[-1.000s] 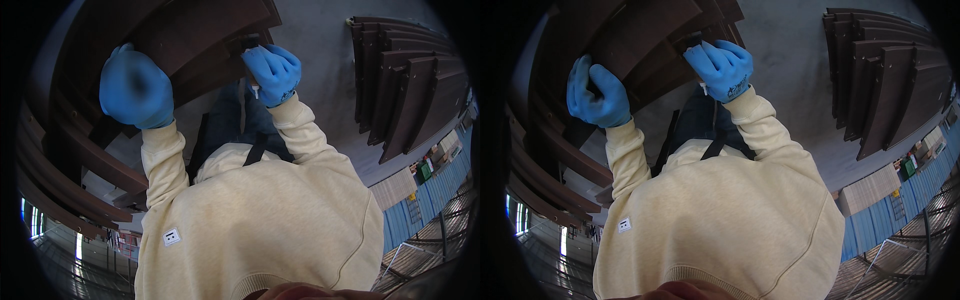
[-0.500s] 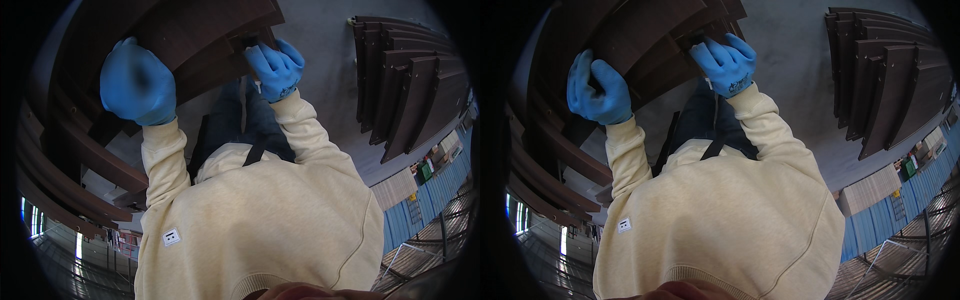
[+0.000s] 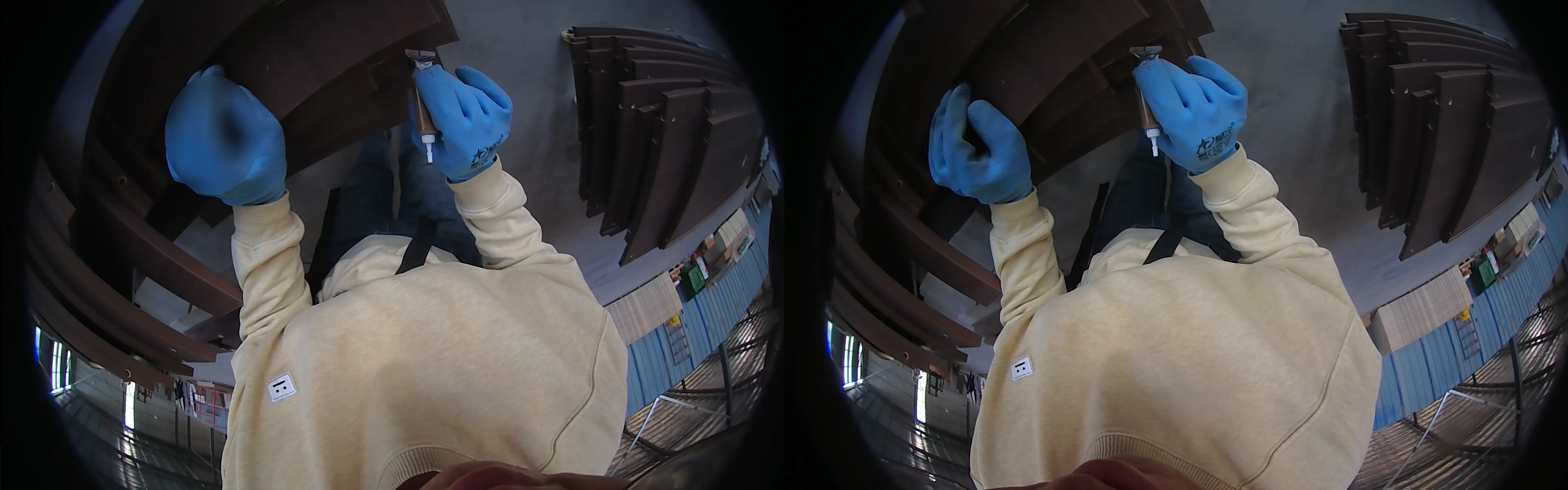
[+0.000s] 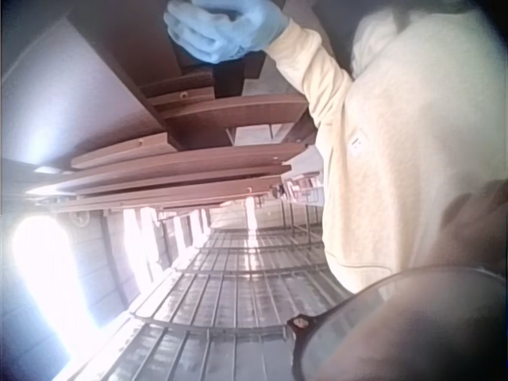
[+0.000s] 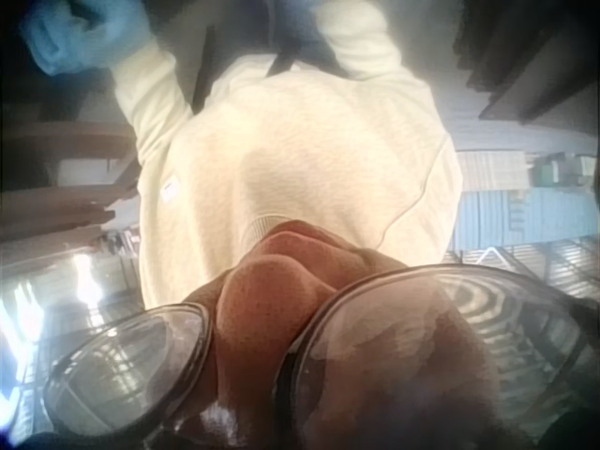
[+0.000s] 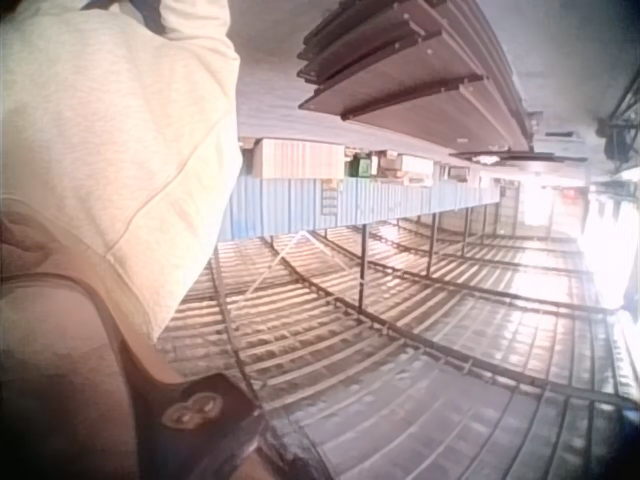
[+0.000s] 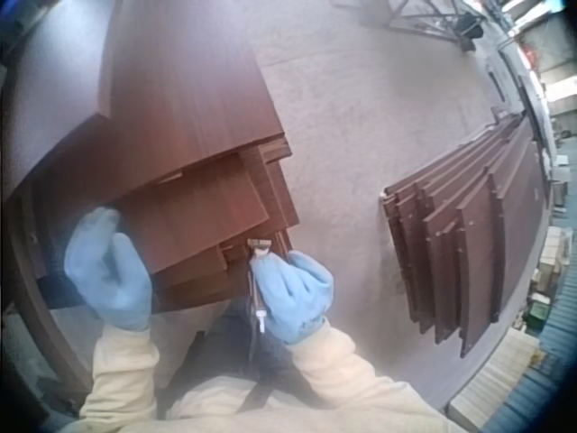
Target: The person applies glue from a tube to the edges and grooves of several wooden panels and strips in a workshop. They handle each piece individually, apply the adhesive, and place the pieces back on the work surface or stack.
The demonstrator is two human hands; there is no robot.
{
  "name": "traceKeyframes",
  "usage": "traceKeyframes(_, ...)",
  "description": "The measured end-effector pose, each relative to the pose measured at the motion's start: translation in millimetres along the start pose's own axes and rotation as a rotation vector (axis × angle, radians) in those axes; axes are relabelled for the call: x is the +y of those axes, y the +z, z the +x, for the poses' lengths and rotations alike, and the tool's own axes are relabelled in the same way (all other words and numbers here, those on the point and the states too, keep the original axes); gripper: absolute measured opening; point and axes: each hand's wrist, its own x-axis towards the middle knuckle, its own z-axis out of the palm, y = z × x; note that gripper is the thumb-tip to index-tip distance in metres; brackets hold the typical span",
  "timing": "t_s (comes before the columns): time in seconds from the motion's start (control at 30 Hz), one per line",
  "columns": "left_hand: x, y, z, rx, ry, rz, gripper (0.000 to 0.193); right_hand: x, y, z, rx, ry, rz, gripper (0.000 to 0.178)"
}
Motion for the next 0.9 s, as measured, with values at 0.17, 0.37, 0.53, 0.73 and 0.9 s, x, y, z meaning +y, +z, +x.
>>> traceKeyframes(0.17, -3.3, 0.8, -1.9, 0.039, 0.019, -0.026, 0.011, -5.2, -3.6, 9.9, -0.024, 0.04, -0.005, 0.023)
traceKeyframes(0.37, 0.1, -3.4, 3.9, 0.012, 0.019, -0.002, 0.011, -28.7, -5.7, 29.8, -0.109, 0.148, -0.008, 0.016)
traceKeyframes(0.53, 4.0, -8.4, 9.8, -0.024, -0.055, -0.043, 0.013, -44.8, 1.2, 32.4, -0.144, 0.183, 0.042, 0.015)
traceKeyframes(0.73, 5.5, -7.2, 6.6, -0.008, -0.081, 0.0, 0.014, -43.7, -1.9, 35.8, -0.179, 0.308, 0.355, 0.018)
traceKeyframes(0.9, 7.9, -8.0, 7.1, -0.03, -0.095, 0.02, 0.014, -44.4, -1.2, 31.2, -0.114, 0.42, 0.481, 0.022)
